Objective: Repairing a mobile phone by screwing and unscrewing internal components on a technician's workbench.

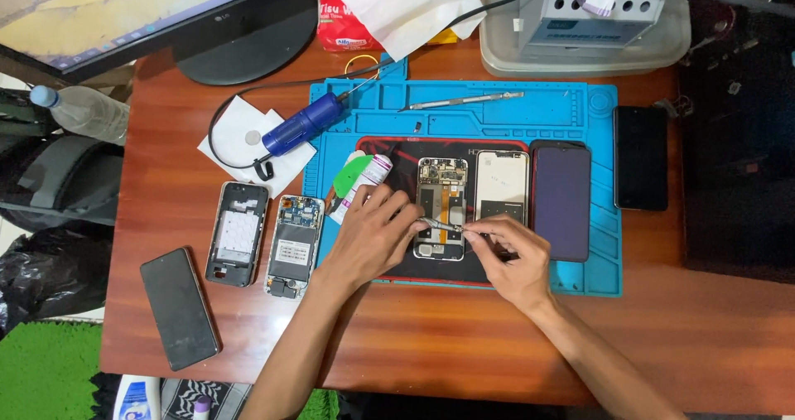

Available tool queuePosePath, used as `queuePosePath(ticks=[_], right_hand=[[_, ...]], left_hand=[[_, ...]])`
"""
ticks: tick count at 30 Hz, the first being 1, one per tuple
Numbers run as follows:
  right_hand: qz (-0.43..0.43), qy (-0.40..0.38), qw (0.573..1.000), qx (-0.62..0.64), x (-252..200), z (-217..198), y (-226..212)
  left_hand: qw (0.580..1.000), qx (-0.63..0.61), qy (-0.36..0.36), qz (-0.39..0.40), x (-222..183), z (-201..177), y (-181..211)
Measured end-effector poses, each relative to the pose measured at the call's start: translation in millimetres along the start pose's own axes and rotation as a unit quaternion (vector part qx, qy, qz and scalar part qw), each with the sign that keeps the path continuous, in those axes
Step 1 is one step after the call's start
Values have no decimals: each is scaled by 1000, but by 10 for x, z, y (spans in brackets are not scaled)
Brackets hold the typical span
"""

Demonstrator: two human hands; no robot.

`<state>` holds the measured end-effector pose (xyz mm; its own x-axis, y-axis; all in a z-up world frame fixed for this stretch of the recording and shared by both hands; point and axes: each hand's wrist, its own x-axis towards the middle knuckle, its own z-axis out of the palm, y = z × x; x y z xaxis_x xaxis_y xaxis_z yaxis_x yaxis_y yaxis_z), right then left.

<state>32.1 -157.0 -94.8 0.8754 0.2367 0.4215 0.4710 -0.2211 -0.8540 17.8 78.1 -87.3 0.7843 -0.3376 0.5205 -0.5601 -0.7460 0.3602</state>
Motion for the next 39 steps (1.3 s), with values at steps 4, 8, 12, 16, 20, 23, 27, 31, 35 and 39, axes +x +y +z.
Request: queuePosePath(ticks=[4,8,12,16,20,23,27,31,35,39], right_hand=[[6,8,1000,10,-14,17,67],[29,5,997,72,-95,12,170],[42,4,993,111,-177,6,316],[46,1,992,122,-191,9,344],[57,9,992,116,-169,22,319],[52,13,992,112,-153,23,314],[46,6,993,106,-145,21,296],[51,7,992,116,-113,22,251],[46,-9,994,99,-86,13,216],[45,-18,995,85,-72,11,193]], left_hand=[[1000,8,0,6,46,-16,21],[1000,14,-2,11,37,-20,47],[1000,11,-9,-4,69,-99,70],[1000,13,-8,-11,37,-111,4],[1000,8,-2,-16,44,-117,8],[1000,5,1,-18,48,-118,32],[1000,5,1,-18,46,-120,43],[1000,11,1,-19,51,-140,29],[1000,15,-2,-19,47,-145,25],[1000,23,-3,-17,46,-135,25]])
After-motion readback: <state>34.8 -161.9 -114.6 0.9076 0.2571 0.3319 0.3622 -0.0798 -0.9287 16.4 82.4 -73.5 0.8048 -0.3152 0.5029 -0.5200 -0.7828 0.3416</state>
